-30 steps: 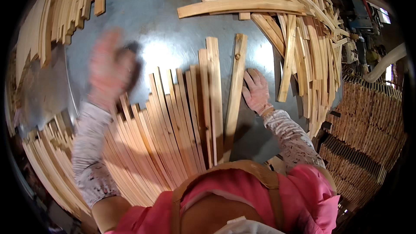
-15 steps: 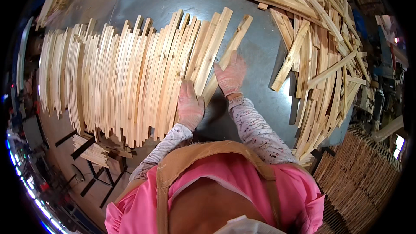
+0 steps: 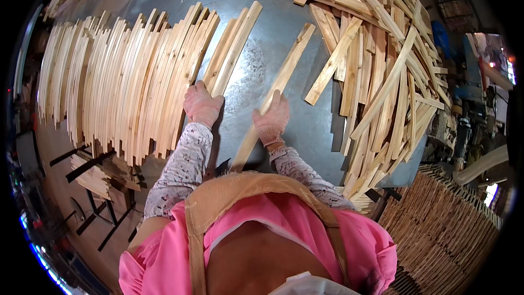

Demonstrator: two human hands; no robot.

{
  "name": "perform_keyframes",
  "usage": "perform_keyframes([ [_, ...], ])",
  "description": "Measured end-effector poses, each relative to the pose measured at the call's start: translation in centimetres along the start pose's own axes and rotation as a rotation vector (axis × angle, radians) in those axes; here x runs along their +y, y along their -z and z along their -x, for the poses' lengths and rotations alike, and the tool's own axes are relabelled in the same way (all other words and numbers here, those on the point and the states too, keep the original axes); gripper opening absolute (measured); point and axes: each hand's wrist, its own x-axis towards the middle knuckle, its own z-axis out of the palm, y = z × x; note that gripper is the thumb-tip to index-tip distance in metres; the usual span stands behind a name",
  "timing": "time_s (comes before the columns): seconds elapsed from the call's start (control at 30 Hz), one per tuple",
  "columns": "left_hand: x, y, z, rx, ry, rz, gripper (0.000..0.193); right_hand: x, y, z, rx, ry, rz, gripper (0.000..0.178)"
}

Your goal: The person sorts thin wooden strips on a metal table, picking them up from a disorganized pile and arranging them into neat stacks. The person repeatedly gathers strips, aligns them, and places them into a growing organized pile on the left side of the table.

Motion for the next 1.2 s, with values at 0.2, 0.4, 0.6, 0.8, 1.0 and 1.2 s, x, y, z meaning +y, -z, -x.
perform_keyframes([
  [0.2, 0.0, -3.4, 1.9, 0.076, -0.128, 0.069, 0.086, -2.7, 1.4, -2.8, -0.053, -0.220, -0.472, 0.095],
  [0.4, 3.0, -1.4, 6.1, -0.197, -0.033, 0.207, 0.094, -2.8, 0.8, 0.9, -0.299, -0.203, -0.641, 0.079],
  [0.6, 1.2, -5.9, 6.3, -0.105, -0.030, 0.223, 0.086, -3.9, 1.4, 2.1, -0.240, -0.275, -0.767, 0.056],
  [0.8, -5.9, -1.1, 3.7, 0.086, -0.300, -0.182, 0.070, -2.9, 10.8, -5.3, -0.038, -0.235, -0.961, 0.052],
  [1.0, -11.4, -3.4, 2.7, 0.230, -0.333, -0.368, 0.092, 6.4, 22.4, 0.8, 0.496, -0.376, -0.707, 0.055],
  [1.2, -10.0, -2.6, 4.4, 0.227, -0.420, -0.411, 0.089, 25.7, 29.6, 19.9, 1.218, -0.671, -0.499, 0.048],
])
